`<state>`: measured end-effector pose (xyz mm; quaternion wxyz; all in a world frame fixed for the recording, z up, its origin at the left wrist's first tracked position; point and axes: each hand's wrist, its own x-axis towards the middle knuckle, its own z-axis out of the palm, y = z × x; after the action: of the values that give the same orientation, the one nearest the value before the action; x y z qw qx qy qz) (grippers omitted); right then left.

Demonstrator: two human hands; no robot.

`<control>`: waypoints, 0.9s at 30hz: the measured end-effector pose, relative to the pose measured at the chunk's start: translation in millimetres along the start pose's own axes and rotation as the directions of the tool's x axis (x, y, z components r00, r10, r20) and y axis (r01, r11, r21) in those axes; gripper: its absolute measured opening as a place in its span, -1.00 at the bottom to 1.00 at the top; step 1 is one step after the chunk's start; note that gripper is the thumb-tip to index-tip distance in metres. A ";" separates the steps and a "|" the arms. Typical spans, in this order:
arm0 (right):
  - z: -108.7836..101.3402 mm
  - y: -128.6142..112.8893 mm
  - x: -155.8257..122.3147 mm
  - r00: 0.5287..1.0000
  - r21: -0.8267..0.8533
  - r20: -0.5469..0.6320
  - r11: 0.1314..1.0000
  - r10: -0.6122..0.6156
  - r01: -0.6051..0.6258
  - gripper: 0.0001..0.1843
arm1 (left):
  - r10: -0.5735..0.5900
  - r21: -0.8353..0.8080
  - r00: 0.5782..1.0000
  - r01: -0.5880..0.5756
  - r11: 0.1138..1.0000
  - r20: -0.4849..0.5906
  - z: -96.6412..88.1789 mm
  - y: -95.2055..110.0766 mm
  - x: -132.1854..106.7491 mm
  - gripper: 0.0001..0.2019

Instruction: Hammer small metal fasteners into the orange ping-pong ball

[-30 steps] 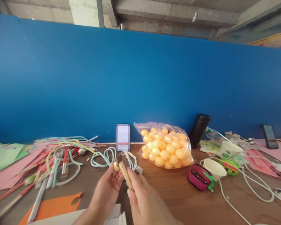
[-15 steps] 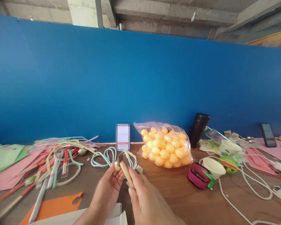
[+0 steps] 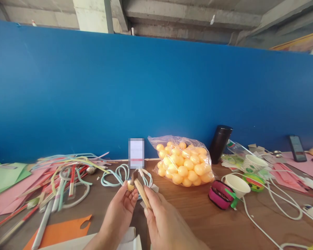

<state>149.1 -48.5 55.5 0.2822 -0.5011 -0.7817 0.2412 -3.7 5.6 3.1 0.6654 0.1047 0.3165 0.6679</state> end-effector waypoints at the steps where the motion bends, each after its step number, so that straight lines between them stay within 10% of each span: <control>1: -0.1 -0.5 0.3 1.000 0.006 -0.004 1.000 0.000 0.000 -0.45 | 0.001 0.003 1.000 -0.001 1.000 0.001 0.2 0.1 -0.2 -0.92; 27: -0.8 -8.4 0.3 0.985 0.154 -0.173 0.988 0.011 0.016 -0.49 | -0.009 0.013 0.999 0.009 1.000 -0.040 2.7 1.7 -1.8 -0.90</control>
<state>144.1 -51.3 61.7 0.3876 -0.4958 -0.7337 0.2562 -3.5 4.9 6.7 0.6613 0.0943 0.3344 0.6648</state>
